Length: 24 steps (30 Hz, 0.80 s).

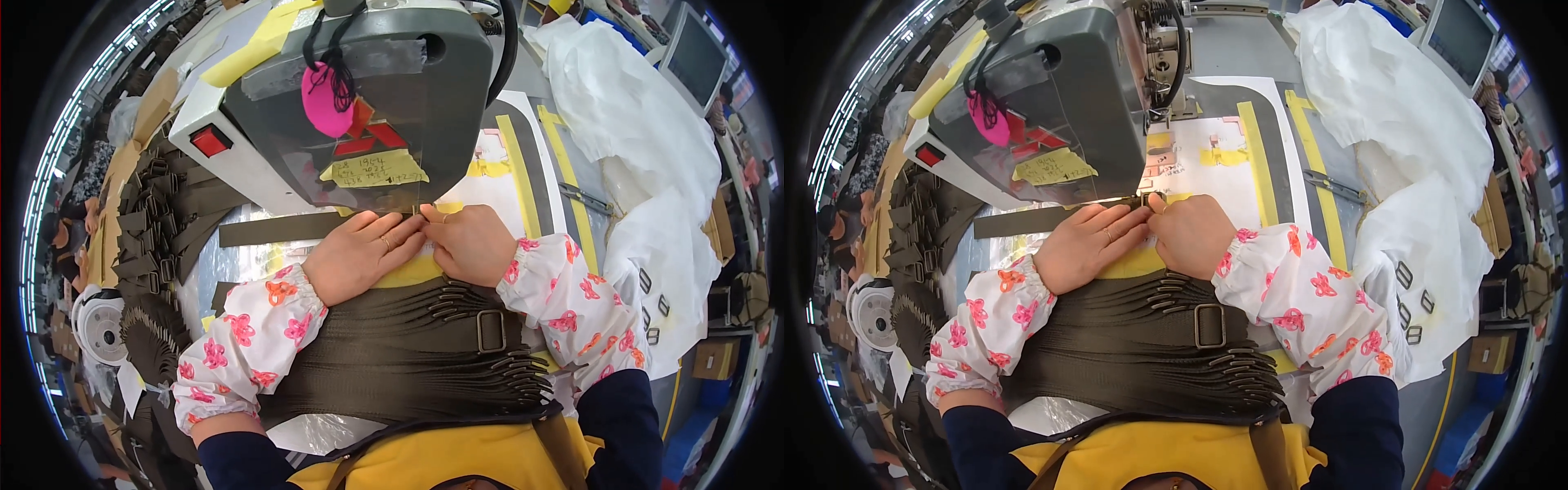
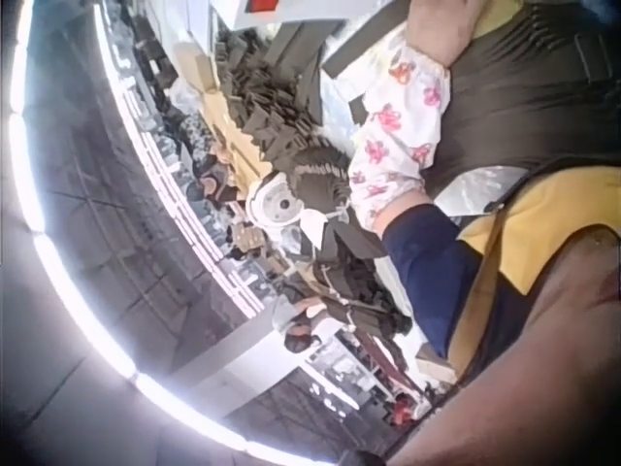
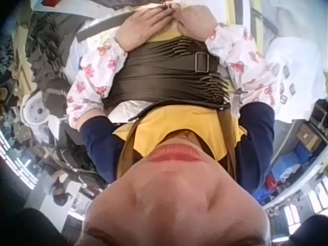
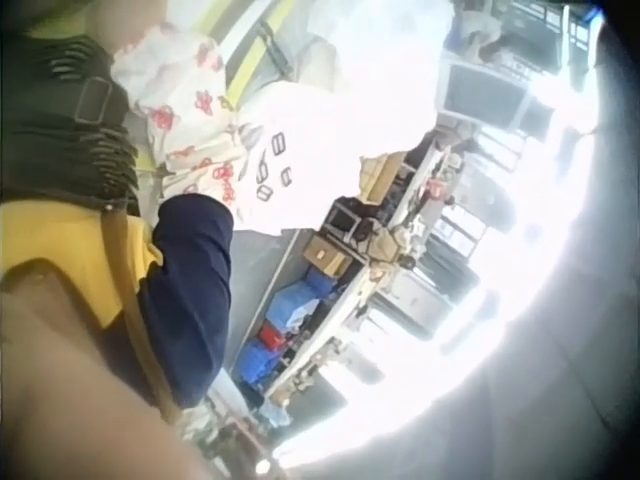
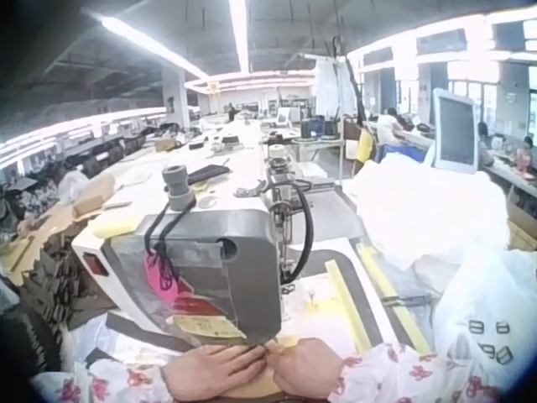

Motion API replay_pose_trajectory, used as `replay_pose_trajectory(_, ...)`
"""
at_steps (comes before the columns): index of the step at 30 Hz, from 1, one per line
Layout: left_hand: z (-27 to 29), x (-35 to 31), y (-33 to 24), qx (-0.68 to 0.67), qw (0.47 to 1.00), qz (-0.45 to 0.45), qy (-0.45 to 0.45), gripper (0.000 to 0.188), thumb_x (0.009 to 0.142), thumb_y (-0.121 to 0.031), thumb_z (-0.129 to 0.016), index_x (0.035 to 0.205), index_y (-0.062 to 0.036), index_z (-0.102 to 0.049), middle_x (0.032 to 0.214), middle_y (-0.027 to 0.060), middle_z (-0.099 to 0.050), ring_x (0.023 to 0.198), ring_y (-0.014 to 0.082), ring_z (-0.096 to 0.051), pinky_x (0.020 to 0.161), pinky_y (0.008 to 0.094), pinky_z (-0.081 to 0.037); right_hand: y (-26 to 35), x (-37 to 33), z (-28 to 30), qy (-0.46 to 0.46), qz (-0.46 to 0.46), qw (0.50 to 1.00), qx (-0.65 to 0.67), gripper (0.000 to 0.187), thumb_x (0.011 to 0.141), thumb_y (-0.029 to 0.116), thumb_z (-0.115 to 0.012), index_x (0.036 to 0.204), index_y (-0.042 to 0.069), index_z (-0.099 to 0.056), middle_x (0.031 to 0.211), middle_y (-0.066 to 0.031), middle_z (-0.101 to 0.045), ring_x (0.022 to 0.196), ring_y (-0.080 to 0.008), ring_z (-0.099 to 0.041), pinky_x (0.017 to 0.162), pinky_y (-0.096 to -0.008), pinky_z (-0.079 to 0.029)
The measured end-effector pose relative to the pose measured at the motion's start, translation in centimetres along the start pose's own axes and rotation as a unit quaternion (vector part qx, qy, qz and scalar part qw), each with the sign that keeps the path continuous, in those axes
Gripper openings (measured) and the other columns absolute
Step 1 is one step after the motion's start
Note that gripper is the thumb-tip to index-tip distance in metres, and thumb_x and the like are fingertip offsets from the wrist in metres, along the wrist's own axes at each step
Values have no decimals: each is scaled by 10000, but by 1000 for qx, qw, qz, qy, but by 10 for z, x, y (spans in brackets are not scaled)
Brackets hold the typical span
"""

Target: Assembling and finishing webbing straps using an industrial automatic sewing machine.

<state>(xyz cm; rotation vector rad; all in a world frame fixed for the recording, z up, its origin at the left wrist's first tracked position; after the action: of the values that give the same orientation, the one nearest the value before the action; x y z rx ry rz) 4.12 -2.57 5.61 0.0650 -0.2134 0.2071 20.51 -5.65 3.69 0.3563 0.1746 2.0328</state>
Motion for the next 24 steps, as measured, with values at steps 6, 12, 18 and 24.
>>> replay_pose_trajectory(6, 1, -6, 10, -24, 998, 30, -39, 272, 763, -134, -528, 1024, -60, -555, 1137, 69, -579, 1081, 226, -534, 933, 326, -431, 10, 1, 4, -5, 18, 999, -32, 188, 670, 86, -577, 842, 33, -628, 1043, -125, -638, 555, -279, -590, 551, -369, -484)
replay_pose_trajectory(12, -11, -11, 17, -55, 995, 38, -69, 253, 754, -130, -539, 993, -55, -571, 1077, 72, -614, 1044, 231, -568, 903, 324, -461, 7, 2, -1, -22, 18, 998, -47, 205, 665, 75, -583, 864, 54, -631, 1045, -116, -640, 540, -266, -584, 531, -360, -479)
replay_pose_trajectory(18, -14, -14, 18, -61, 992, 45, -98, 244, 767, -124, -545, 1001, -67, -583, 1068, 54, -620, 996, 227, -584, 815, 318, -491, 5, 4, 5, 6, -6, 999, -41, 219, 671, 69, -575, 875, 64, -655, 997, -97, -656, 577, -268, -601, 550, -354, -485)
replay_pose_trajectory(24, -23, -17, 22, -90, 975, 152, -134, 289, 705, -24, -604, 985, -94, -632, 1017, 57, -643, 800, 256, -637, 652, 309, -524, -7, 3, 3, -33, -20, 999, -9, 244, 705, 79, -552, 919, 96, -669, 922, -88, -665, 615, -270, -611, 565, -353, -487)
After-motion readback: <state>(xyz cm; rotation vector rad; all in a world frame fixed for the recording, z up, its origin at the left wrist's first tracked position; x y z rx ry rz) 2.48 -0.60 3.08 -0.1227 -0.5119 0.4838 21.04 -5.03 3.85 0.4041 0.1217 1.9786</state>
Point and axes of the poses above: each hand's wrist, its own x-axis towards the middle knuckle, its own z-axis out of the back of the hand, y = z × x, the point moved 3 cm from there along x, towards the middle knuckle
